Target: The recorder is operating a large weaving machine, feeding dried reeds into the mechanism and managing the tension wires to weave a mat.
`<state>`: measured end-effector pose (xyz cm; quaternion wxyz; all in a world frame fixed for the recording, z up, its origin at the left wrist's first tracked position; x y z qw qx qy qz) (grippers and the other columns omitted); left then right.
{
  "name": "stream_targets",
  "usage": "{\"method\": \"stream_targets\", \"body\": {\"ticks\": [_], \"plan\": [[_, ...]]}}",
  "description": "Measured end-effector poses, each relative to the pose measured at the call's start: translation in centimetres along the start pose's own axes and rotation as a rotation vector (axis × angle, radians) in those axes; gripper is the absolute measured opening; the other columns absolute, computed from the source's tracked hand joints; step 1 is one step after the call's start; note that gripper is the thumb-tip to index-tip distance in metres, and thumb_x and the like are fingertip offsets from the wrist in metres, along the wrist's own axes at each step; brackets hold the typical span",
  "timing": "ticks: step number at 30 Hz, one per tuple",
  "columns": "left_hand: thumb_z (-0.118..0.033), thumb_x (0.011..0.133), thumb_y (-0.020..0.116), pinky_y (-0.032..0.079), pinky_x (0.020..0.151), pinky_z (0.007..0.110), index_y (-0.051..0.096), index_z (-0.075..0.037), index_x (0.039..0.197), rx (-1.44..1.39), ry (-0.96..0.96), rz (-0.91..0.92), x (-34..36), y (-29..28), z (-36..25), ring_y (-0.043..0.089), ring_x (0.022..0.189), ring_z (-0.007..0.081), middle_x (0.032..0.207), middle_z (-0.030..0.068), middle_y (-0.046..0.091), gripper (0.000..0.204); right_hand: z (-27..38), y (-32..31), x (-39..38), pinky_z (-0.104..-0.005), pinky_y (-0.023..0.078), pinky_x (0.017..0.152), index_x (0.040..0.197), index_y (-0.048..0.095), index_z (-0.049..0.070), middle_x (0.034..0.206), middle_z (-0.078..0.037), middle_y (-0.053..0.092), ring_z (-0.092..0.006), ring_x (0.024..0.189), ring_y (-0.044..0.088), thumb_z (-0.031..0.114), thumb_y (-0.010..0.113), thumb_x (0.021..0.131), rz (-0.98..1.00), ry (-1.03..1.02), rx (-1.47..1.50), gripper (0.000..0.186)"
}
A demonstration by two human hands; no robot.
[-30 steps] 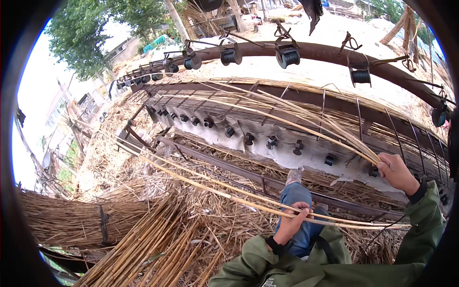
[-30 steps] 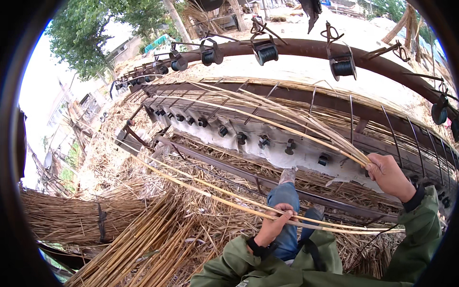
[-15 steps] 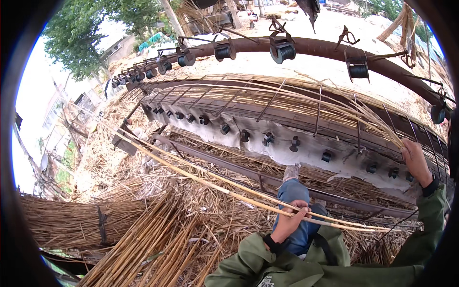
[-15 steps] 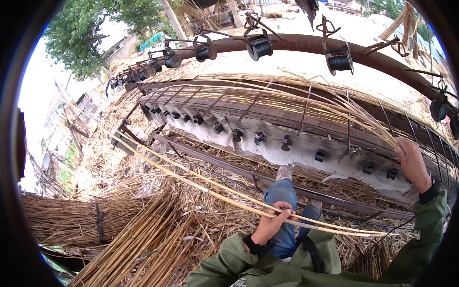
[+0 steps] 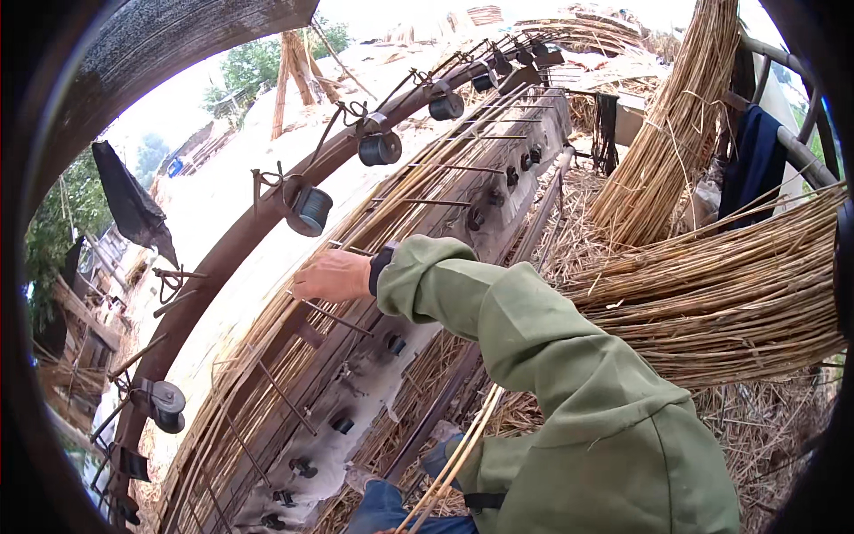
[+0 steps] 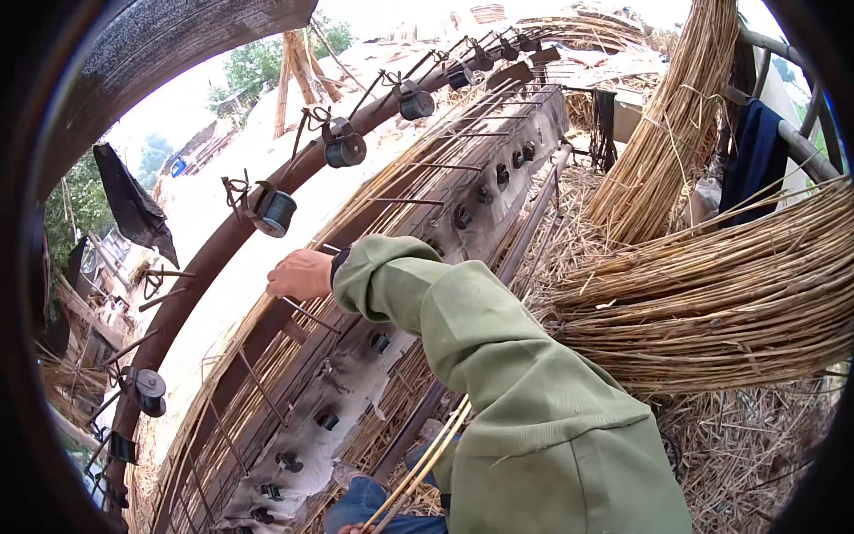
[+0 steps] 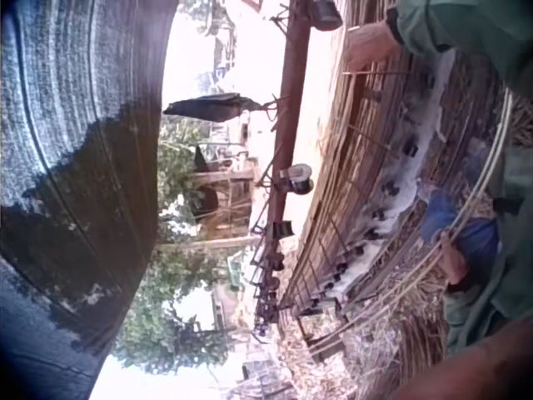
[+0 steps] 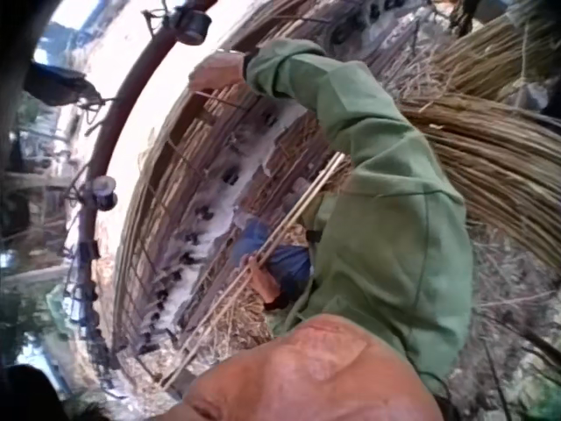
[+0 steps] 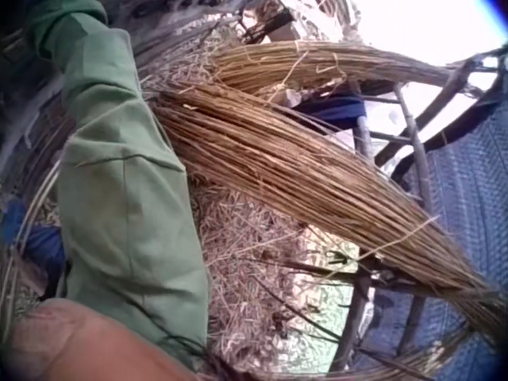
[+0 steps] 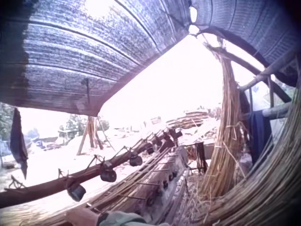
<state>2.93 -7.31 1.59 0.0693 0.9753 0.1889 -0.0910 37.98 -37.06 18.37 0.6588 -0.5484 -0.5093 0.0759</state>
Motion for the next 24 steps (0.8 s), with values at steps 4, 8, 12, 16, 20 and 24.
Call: {"method": "stream_targets", "body": {"ticks": [4, 8, 12, 16, 20, 24], "plan": [[-0.026, 0.091, 0.055, 0.045, 0.077, 0.034, 0.053, 0.000, 0.110, 0.118, 0.013, 0.016, 0.5, -0.3, 0.6, 0.054, 0.084, 0.0215, 0.093, 0.0125, 0.058, 0.033, -2.3, 3.9, -2.2, -0.0372, 0.045, 0.072, 0.084, 0.061, 0.013, 0.084, -0.002, 0.060, -0.0223, 0.088, 0.058, 0.017, 0.056, 0.075, 0.253, 0.118, -0.158, 0.011], [-0.026, 0.091, 0.054, 0.046, 0.075, 0.033, 0.053, 0.001, 0.112, 0.223, -0.002, -0.039, 1.3, -2.0, 1.6, 0.054, 0.083, 0.0200, 0.094, 0.0124, 0.059, 0.034, -1.1, 4.8, -1.7, -0.0338, 0.043, 0.072, 0.072, 0.065, 0.017, 0.081, 0.003, 0.058, -0.0186, 0.084, 0.055, 0.019, 0.060, 0.070, 0.246, 0.061, -0.397, 0.006], [-0.026, 0.092, 0.054, 0.047, 0.074, 0.032, 0.053, 0.001, 0.113, 0.196, 0.025, 0.012, 1.1, -1.3, 0.7, 0.054, 0.083, 0.0191, 0.096, 0.0121, 0.059, 0.034, 0.4, 3.9, -3.0, -0.0311, 0.043, 0.058, 0.071, 0.069, 0.012, 0.083, -0.002, 0.055, -0.0210, 0.077, 0.054, 0.019, 0.063, 0.064, 0.281, 0.070, -0.571, 0.012], [-0.022, 0.092, 0.054, 0.047, 0.074, 0.032, 0.053, 0.002, 0.113, 0.186, -0.033, 0.020, 0.4, 0.2, -0.9, 0.054, 0.083, 0.0198, 0.098, 0.0123, 0.059, 0.032, 1.1, 0.7, -3.8, -0.0306, 0.041, 0.048, 0.077, 0.069, 0.004, 0.083, -0.008, 0.055, -0.0229, 0.074, 0.055, 0.017, 0.063, 0.063, 0.340, 0.040, -0.546, 0.020], [-0.017, 0.092, 0.054, 0.047, 0.075, 0.035, 0.054, 0.003, 0.112, 0.508, 0.187, 0.101, 1.3, -1.1, 0.2, 0.056, 0.083, 0.0246, 0.100, 0.0166, 0.059, 0.029, -0.5, -2.7, -5.8, -0.0294, 0.043, 0.048, 0.078, 0.068, 0.003, 0.082, -0.007, 0.056, -0.0223, 0.073, 0.055, 0.016, 0.062, 0.065, 0.385, 0.051, -0.584, 0.020], [-0.014, 0.092, 0.054, 0.047, 0.075, 0.038, 0.055, 0.003, 0.112, 0.572, 0.279, 0.092, 1.6, -2.5, 1.1, 0.057, 0.083, 0.0286, 0.100, 0.0202, 0.060, 0.027, -3.9, -4.0, -6.8, -0.0337, 0.048, 0.055, 0.084, 0.069, 0.003, 0.087, -0.011, 0.061, -0.0251, 0.080, 0.061, 0.014, 0.061, 0.069, 0.402, 0.088, -0.558, 0.020]]}}
Point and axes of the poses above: each hand's wrist, its own x-axis towards the middle knuckle, its own y-axis out of the palm, z = x × y, the point moved 2 cm from there along x, towards the middle knuckle
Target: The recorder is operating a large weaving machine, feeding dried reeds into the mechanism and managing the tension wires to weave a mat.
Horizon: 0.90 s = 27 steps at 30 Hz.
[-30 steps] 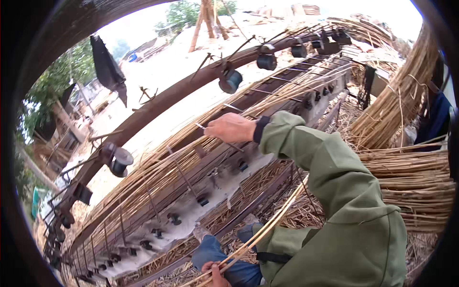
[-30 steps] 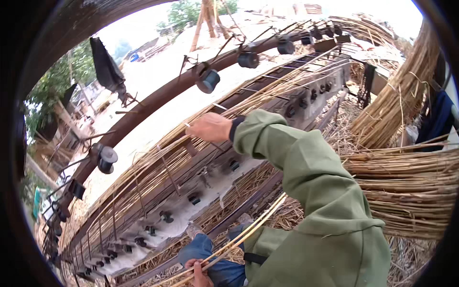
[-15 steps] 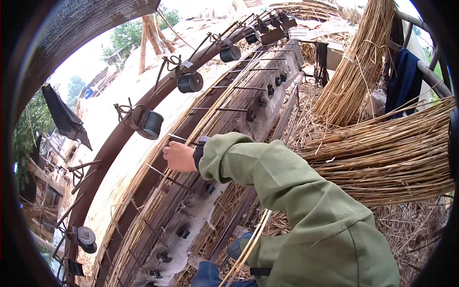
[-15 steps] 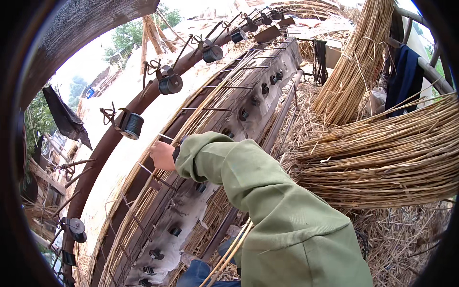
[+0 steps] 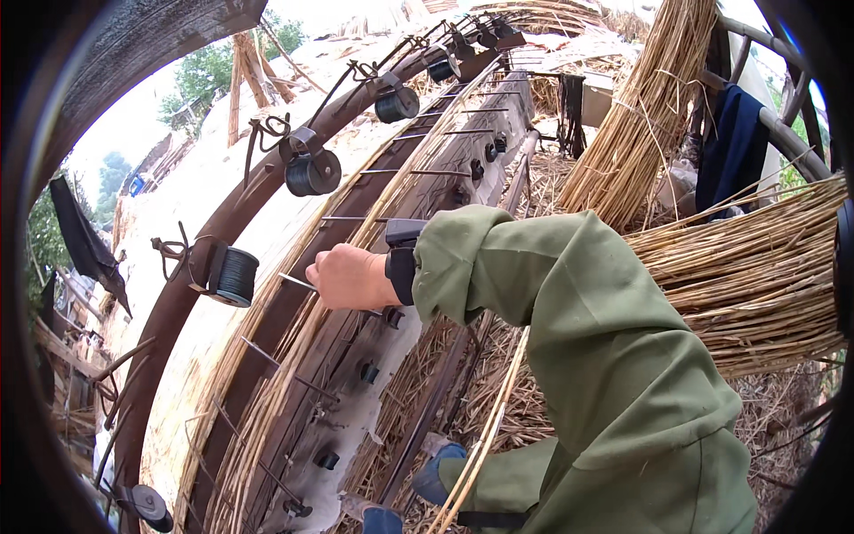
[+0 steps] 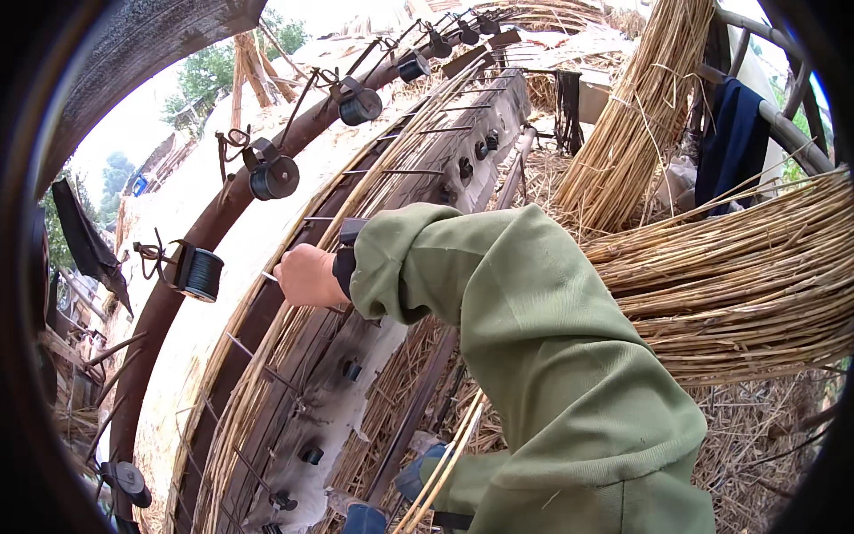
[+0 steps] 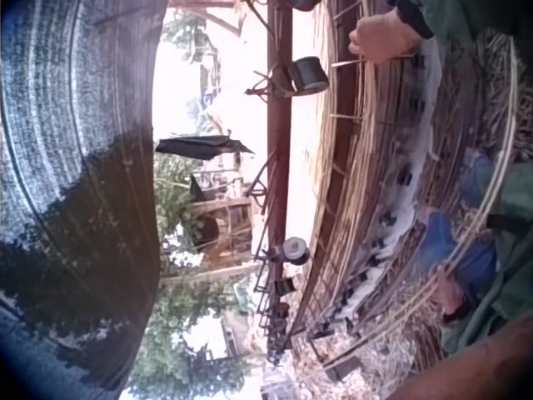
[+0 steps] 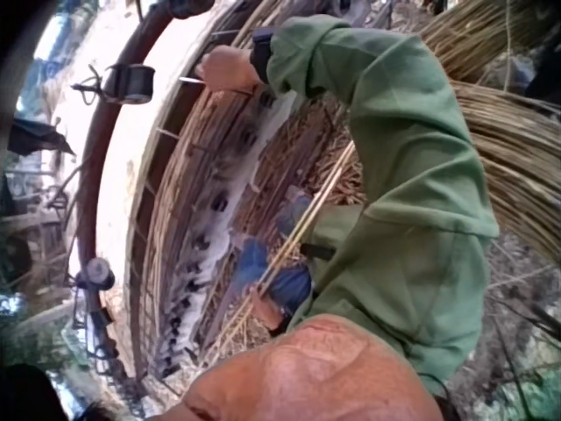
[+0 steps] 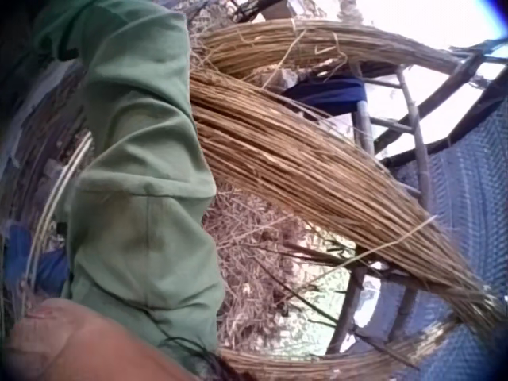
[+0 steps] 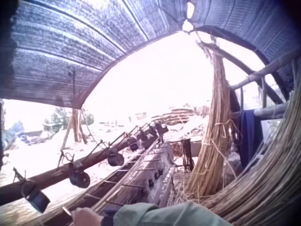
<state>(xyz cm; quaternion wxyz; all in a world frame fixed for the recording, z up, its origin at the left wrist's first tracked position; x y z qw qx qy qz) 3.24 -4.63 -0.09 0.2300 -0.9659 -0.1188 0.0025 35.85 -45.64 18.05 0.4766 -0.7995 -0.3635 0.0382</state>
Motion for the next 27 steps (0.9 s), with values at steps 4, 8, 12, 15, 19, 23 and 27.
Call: {"method": "stream_targets", "body": {"ticks": [4, 8, 12, 15, 19, 23, 27], "plan": [[-0.016, 0.091, 0.054, 0.047, 0.071, 0.033, 0.058, 0.003, 0.104, -0.189, -0.225, 0.011, 0.2, 0.2, -0.3, 0.056, 0.078, 0.0226, 0.091, 0.0143, 0.061, 0.023, -9.9, 6.5, -2.8, -0.0359, 0.051, 0.064, 0.095, 0.066, 0.004, 0.091, -0.012, 0.061, -0.0267, 0.085, 0.062, 0.011, 0.060, 0.074, 0.086, 0.329, -0.003, 0.023], [-0.019, 0.091, 0.054, 0.045, 0.065, 0.027, 0.058, 0.000, 0.096, -0.511, -0.501, -0.035, 0.7, 1.5, -6.4, 0.054, 0.073, 0.0155, 0.083, 0.0082, 0.059, 0.020, -9.7, 8.6, -2.5, -0.0396, 0.052, 0.071, 0.096, 0.060, 0.003, 0.099, -0.017, 0.056, -0.0306, 0.089, 0.061, 0.011, 0.055, 0.079, 0.084, 0.584, 0.287, 0.019], [-0.019, 0.092, 0.053, 0.045, 0.064, 0.026, 0.056, 0.000, 0.098, -0.602, -0.535, -0.082, 1.0, 1.5, -4.6, 0.054, 0.073, 0.0139, 0.082, 0.0066, 0.058, 0.020, -3.6, 5.1, 0.8, -0.0394, 0.052, 0.067, 0.093, 0.064, 0.004, 0.098, -0.017, 0.060, -0.0294, 0.087, 0.064, 0.009, 0.059, 0.074, -0.031, 0.410, 0.455, 0.021], [-0.018, 0.092, 0.053, 0.046, 0.065, 0.027, 0.056, -0.001, 0.097, -0.561, -0.505, -0.025, 1.1, 1.1, -3.4, 0.055, 0.074, 0.0144, 0.081, 0.0066, 0.058, 0.018, 1.8, 2.0, 3.8, -0.0395, 0.051, 0.060, 0.084, 0.062, 0.002, 0.083, -0.014, 0.059, -0.0300, 0.075, 0.063, 0.008, 0.058, 0.071, 0.057, 0.216, 0.567, 0.015], [-0.015, 0.092, 0.054, 0.048, 0.074, 0.031, 0.057, 0.002, 0.104, -0.423, -0.283, 0.007, 0.8, 1.2, -1.4, 0.057, 0.083, 0.0196, 0.090, 0.0107, 0.061, 0.022, 6.0, 1.2, 7.3, -0.0386, 0.051, 0.056, 0.072, 0.067, 0.005, 0.069, -0.014, 0.064, -0.0299, 0.070, 0.065, 0.010, 0.062, 0.063, 0.105, 0.048, 0.648, 0.012], [-0.012, 0.091, 0.054, 0.047, 0.083, 0.035, 0.052, 0.003, 0.118, 0.168, 0.038, 0.096, 0.6, 1.2, -0.9, 0.057, 0.093, 0.0255, 0.104, 0.0164, 0.060, 0.030, 5.3, 4.6, 9.4, -0.0387, 0.051, 0.059, 0.089, 0.062, 0.002, 0.081, -0.012, 0.061, -0.0294, 0.070, 0.062, 0.013, 0.064, 0.067, -0.295, 0.302, 0.544, 0.025], [-0.010, 0.092, 0.051, 0.046, 0.084, 0.037, 0.050, -0.001, 0.123, -0.214, -0.309, 0.003, -1.1, -0.6, 1.6, 0.056, 0.097, 0.0269, 0.110, 0.0180, 0.059, 0.032, 13.0, -3.4, 9.5, -0.0364, 0.049, 0.061, 0.081, 0.054, 0.004, 0.078, -0.011, 0.055, -0.0272, 0.075, 0.060, 0.014, 0.061, 0.074, -0.451, -0.090, 0.901, 0.014]]}}
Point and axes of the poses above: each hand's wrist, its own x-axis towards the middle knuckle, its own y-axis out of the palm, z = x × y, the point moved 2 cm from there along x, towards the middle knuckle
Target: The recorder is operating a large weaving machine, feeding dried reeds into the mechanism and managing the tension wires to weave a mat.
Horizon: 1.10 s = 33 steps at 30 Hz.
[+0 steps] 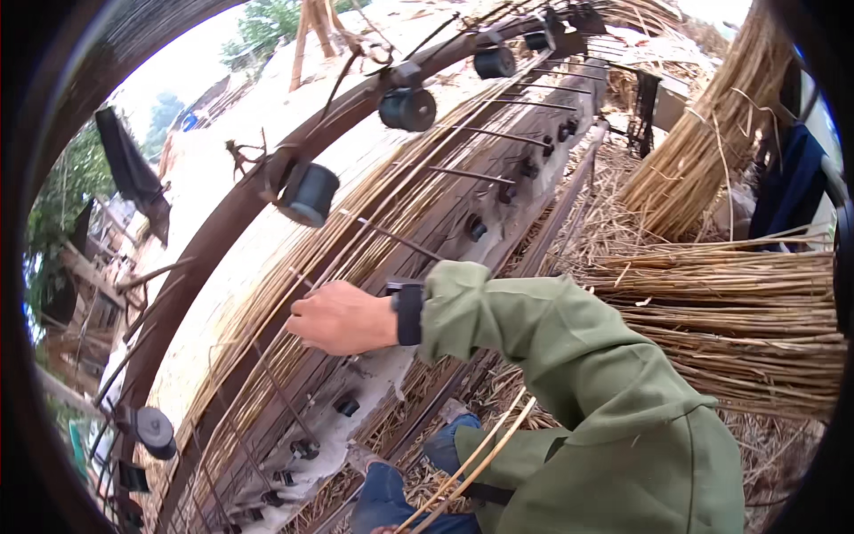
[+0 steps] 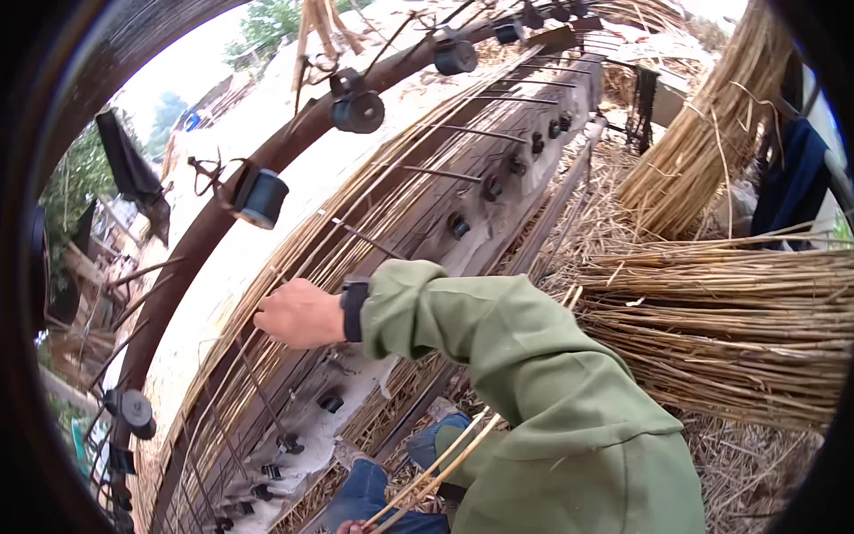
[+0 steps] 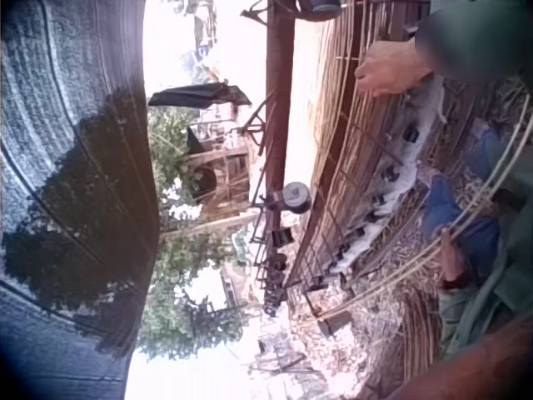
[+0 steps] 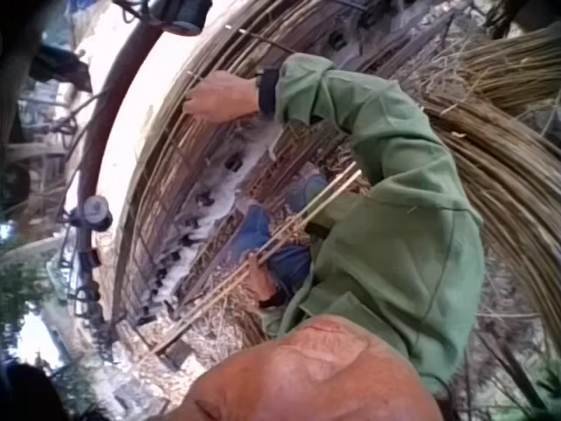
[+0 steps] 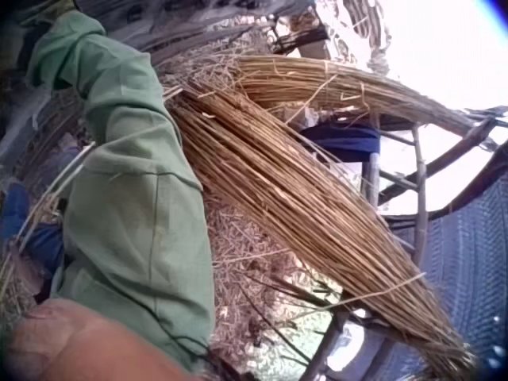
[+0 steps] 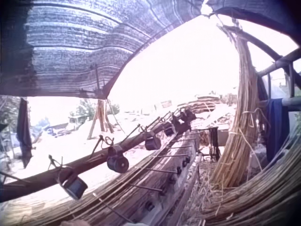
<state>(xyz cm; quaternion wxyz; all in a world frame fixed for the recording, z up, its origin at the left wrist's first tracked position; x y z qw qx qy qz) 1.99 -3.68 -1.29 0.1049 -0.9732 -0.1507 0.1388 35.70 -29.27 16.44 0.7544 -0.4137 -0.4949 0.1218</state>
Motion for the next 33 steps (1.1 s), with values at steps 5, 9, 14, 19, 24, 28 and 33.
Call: {"method": "stream_targets", "body": {"ticks": [5, 9, 14, 19, 24, 28, 33], "plan": [[-0.007, 0.090, 0.052, 0.052, 0.072, 0.031, 0.049, 0.000, 0.102, -0.444, -0.053, 0.035, 2.9, 4.8, -3.4, 0.062, 0.076, 0.0197, 0.089, 0.0124, 0.059, 0.015, 12.4, 1.2, -11.4, -0.0326, 0.050, 0.059, 0.093, 0.056, 0.008, 0.078, -0.005, 0.057, -0.0213, 0.070, 0.059, 0.019, 0.067, 0.070, 0.224, -0.160, 0.329, 0.028], [-0.006, 0.089, 0.054, 0.051, 0.074, 0.029, 0.049, 0.002, 0.103, -0.536, 0.031, 0.083, 2.6, 4.2, -1.5, 0.062, 0.081, 0.0173, 0.092, 0.0112, 0.060, 0.017, 17.6, 9.9, -17.5, -0.0392, 0.050, 0.069, 0.104, 0.053, 0.002, 0.084, -0.013, 0.059, -0.0318, 0.079, 0.059, 0.019, 0.064, 0.079, 0.599, 0.097, 0.660, 0.032], [-0.006, 0.090, 0.053, 0.052, 0.075, 0.028, 0.050, 0.003, 0.103, -0.570, 0.085, 0.076, 1.3, 2.9, -0.3, 0.061, 0.082, 0.0159, 0.093, 0.0105, 0.060, 0.016, 18.4, 9.0, -14.9, -0.0396, 0.049, 0.067, 0.098, 0.059, 0.003, 0.089, -0.012, 0.060, -0.0328, 0.079, 0.059, 0.017, 0.065, 0.078, 0.592, 0.053, 0.769, 0.025], [-0.007, 0.089, 0.055, 0.052, 0.073, 0.027, 0.051, 0.002, 0.103, -0.601, 0.123, 0.079, 1.9, 3.9, -0.4, 0.063, 0.080, 0.0157, 0.090, 0.0092, 0.061, 0.017, 14.3, 1.5, -3.7, -0.0379, 0.047, 0.059, 0.100, 0.057, 0.003, 0.094, -0.013, 0.057, -0.0312, 0.072, 0.058, 0.007, 0.070, 0.070, 0.065, 0.053, 0.380, 0.032], [-0.009, 0.089, 0.056, 0.052, 0.073, 0.026, 0.051, 0.002, 0.103, -0.632, 0.110, 0.097, 2.1, 3.8, 0.2, 0.063, 0.081, 0.0141, 0.090, 0.0091, 0.062, 0.018, 10.1, 4.6, 5.2, -0.0417, 0.047, 0.066, 0.117, 0.048, 0.006, 0.103, -0.014, 0.054, -0.0345, 0.080, 0.059, 0.014, 0.064, 0.077, 0.204, 0.043, -0.128, 0.044], [-0.008, 0.089, 0.056, 0.052, 0.074, 0.026, 0.051, 0.001, 0.103, -0.622, 0.140, 0.144, 2.2, 3.8, 0.0, 0.063, 0.082, 0.0137, 0.090, 0.0085, 0.063, 0.018, 6.9, 7.6, 5.2, -0.0433, 0.046, 0.062, 0.092, 0.055, 0.004, 0.088, -0.013, 0.052, -0.0335, 0.076, 0.058, 0.016, 0.063, 0.076, 0.346, -0.014, -0.284, 0.022], [-0.009, 0.089, 0.056, 0.052, 0.074, 0.026, 0.050, 0.002, 0.103, -0.677, 0.121, 0.146, 1.7, 2.6, 0.5, 0.064, 0.083, 0.0137, 0.090, 0.0079, 0.063, 0.018, 9.7, 6.6, 3.0, -0.0419, 0.045, 0.058, 0.077, 0.055, 0.004, 0.081, -0.011, 0.047, -0.0312, 0.070, 0.056, 0.009, 0.061, 0.074, 0.277, -0.114, -0.194, 0.008]]}}
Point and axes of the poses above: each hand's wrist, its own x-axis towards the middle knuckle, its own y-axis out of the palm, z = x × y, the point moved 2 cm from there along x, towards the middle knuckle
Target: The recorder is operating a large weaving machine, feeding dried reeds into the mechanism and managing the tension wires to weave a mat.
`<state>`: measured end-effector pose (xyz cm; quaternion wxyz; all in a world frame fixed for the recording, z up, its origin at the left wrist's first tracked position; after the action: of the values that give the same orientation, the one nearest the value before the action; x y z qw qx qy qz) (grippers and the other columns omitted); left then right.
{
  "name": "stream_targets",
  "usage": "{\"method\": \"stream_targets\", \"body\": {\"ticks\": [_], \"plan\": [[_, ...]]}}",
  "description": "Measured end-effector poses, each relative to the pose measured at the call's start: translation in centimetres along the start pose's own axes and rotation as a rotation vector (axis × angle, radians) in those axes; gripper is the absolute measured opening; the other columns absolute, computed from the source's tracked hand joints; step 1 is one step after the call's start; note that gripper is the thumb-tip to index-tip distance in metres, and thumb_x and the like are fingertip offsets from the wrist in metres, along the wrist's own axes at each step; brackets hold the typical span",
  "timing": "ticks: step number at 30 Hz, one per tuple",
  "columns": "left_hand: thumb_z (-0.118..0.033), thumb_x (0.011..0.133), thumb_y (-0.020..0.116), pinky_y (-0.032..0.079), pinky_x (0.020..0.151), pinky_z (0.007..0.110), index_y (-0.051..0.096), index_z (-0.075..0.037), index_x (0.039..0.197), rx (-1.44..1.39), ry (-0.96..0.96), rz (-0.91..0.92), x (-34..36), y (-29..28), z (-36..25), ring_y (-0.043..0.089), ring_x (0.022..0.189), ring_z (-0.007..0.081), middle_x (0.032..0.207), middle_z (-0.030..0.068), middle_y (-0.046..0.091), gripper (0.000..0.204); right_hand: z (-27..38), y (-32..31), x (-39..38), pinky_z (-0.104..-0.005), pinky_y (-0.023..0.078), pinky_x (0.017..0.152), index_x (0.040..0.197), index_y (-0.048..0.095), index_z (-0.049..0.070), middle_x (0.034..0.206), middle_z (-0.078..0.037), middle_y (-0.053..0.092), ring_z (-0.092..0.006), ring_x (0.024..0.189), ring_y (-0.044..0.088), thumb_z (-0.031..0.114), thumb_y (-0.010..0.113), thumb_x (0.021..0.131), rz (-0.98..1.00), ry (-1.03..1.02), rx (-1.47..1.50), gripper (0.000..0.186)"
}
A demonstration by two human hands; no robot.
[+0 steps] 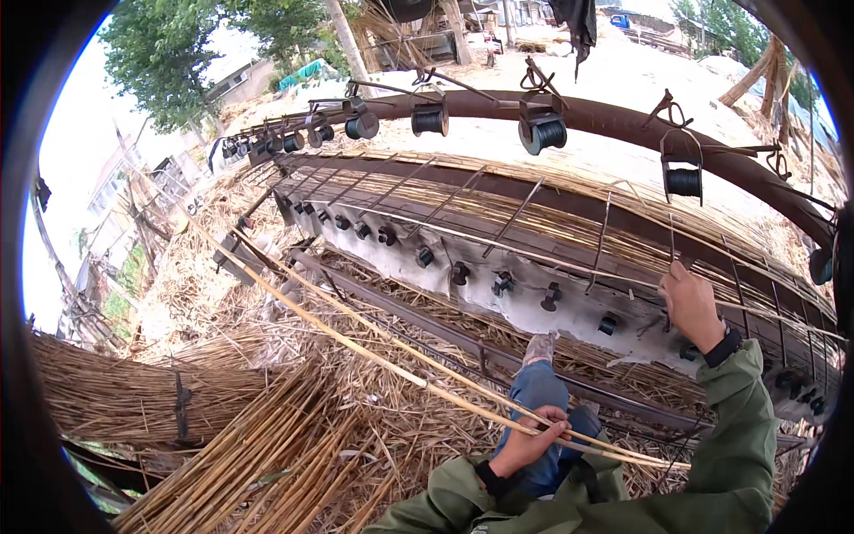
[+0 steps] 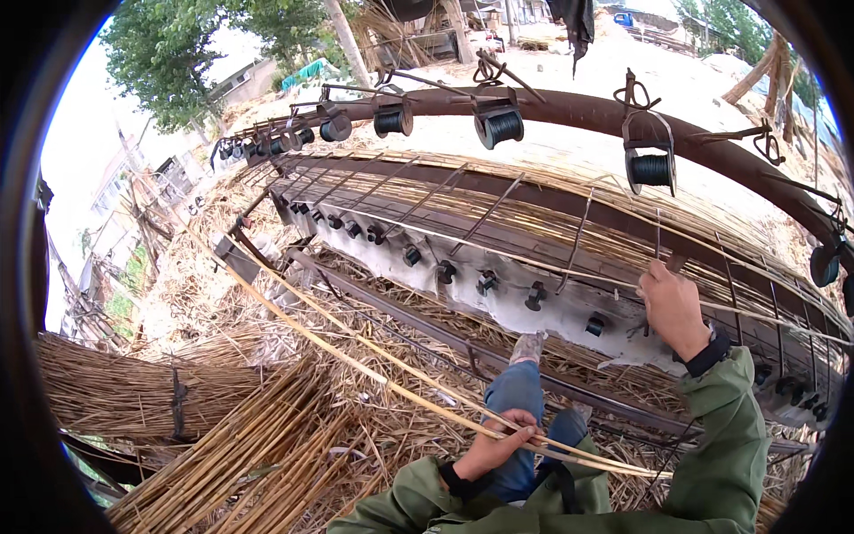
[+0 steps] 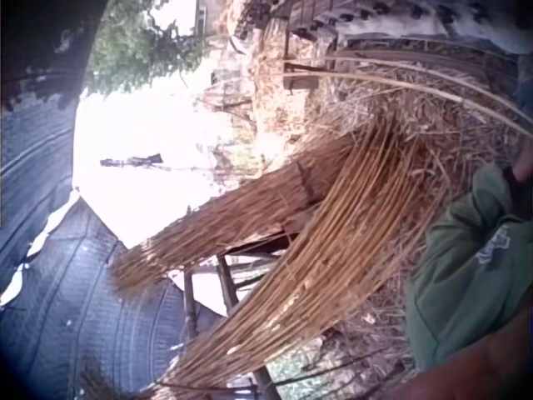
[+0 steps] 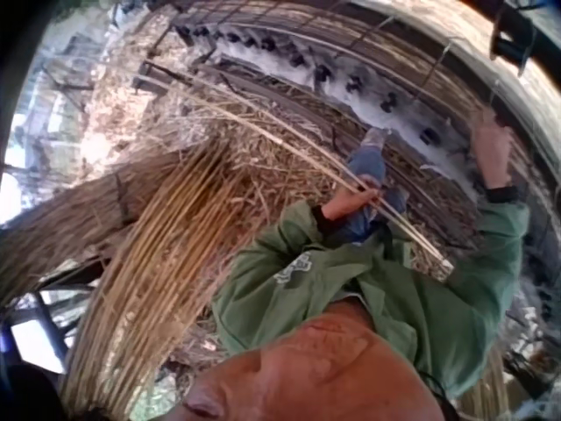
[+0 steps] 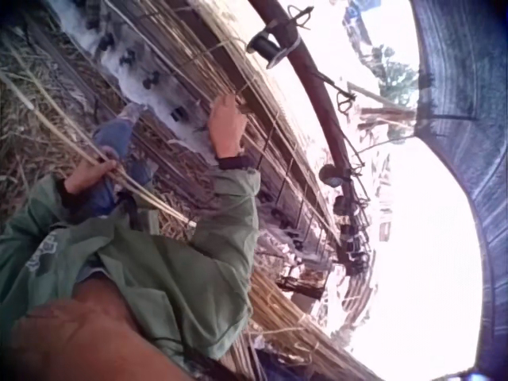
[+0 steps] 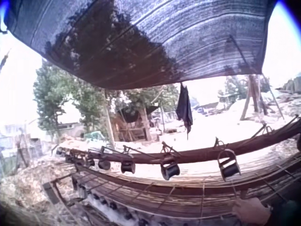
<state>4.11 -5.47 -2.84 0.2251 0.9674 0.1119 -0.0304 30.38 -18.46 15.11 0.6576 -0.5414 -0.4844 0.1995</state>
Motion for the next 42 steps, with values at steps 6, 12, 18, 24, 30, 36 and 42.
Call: {"method": "stream_targets", "body": {"ticks": [6, 12, 18, 24, 30, 36, 42], "plan": [[-0.008, 0.089, 0.056, 0.052, 0.074, 0.025, 0.052, 0.001, 0.102, -0.022, -0.040, 0.010, 0.0, -0.2, -0.4, 0.064, 0.083, 0.0136, 0.090, 0.0064, 0.062, 0.017, 1.1, -2.2, 0.2, -0.0417, 0.044, 0.058, 0.074, 0.051, 0.005, 0.081, -0.010, 0.046, -0.0302, 0.069, 0.055, 0.003, 0.059, 0.072, -0.147, -0.010, 0.012, 0.008], [-0.009, 0.089, 0.055, 0.051, 0.073, 0.024, 0.052, 0.001, 0.100, -0.044, -0.044, 0.014, 0.3, -0.2, -0.4, 0.063, 0.082, 0.0128, 0.090, 0.0064, 0.062, 0.015, -3.1, 1.8, 5.6, -0.0426, 0.046, 0.060, 0.085, 0.055, 0.005, 0.088, -0.011, 0.052, -0.0342, 0.072, 0.057, 0.003, 0.060, 0.074, -0.219, 0.104, -0.018, 0.012], [-0.007, 0.090, 0.053, 0.051, 0.073, 0.025, 0.053, 0.001, 0.100, -0.010, -0.070, -0.003, -0.4, -0.5, -1.1, 0.063, 0.080, 0.0134, 0.090, 0.0069, 0.061, 0.013, 6.6, -1.1, 2.6, -0.0391, 0.048, 0.059, 0.092, 0.057, 0.005, 0.084, -0.010, 0.057, -0.0320, 0.071, 0.058, 0.012, 0.068, 0.073, -0.159, -0.122, 0.378, 0.023], [-0.006, 0.089, 0.054, 0.051, 0.076, 0.027, 0.049, 0.002, 0.107, 0.056, -0.113, -0.050, 0.1, 0.6, -0.9, 0.062, 0.084, 0.0171, 0.094, 0.0102, 0.060, 0.020, 13.5, 4.9, -13.5, -0.0380, 0.049, 0.058, 0.087, 0.056, 0.006, 0.080, -0.007, 0.056, -0.0275, 0.073, 0.059, 0.024, 0.061, 0.080, 0.280, -0.160, 0.589, 0.020], [-0.004, 0.087, 0.055, 0.050, 0.080, 0.029, 0.050, 0.005, 0.105, 0.174, -0.049, -0.085, -0.5, 1.4, -2.8, 0.061, 0.092, 0.0205, 0.107, 0.0156, 0.058, 0.021, 12.1, 6.0, -18.1, -0.0398, 0.047, 0.056, 0.083, 0.057, 0.007, 0.071, -0.007, 0.052, -0.0282, 0.068, 0.057, 0.011, 0.058, 0.076, 0.019, 0.194, 0.639, 0.008], [-0.010, 0.094, 0.046, 0.045, 0.070, 0.032, 0.055, 0.000, 0.106, 0.335, 0.029, -0.098, -0.9, 1.1, -4.4, 0.054, 0.080, 0.0160, 0.091, 0.0104, 0.057, 0.017, 5.4, 6.1, -24.4, -0.0394, 0.046, 0.062, 0.078, 0.054, 0.008, 0.073, -0.008, 0.050, -0.0287, 0.071, 0.056, 0.014, 0.058, 0.072, -0.012, 0.248, 0.474, 0.010], [-0.010, 0.088, 0.046, 0.044, 0.071, 0.035, 0.050, 0.004, 0.114, 0.764, 0.377, -0.133, -1.0, -3.9, -9.9, 0.052, 0.085, 0.0233, 0.110, 0.0152, 0.046, 0.030, -1.5, 0.9, -33.5, -0.0363, 0.041, 0.081, 0.081, 0.056, 0.011, 0.092, -0.005, 0.052, -0.0239, 0.095, 0.052, 0.017, 0.061, 0.072, -0.102, 0.666, -0.023, 0.012]]}}
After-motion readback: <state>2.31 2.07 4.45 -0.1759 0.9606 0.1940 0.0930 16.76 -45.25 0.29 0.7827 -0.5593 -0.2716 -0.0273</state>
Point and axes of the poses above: each hand's wrist, its own x-axis towards the middle knuckle, its own y-axis out of the palm, z = x × y, the point moved 2 cm from there along x, towards the middle knuckle
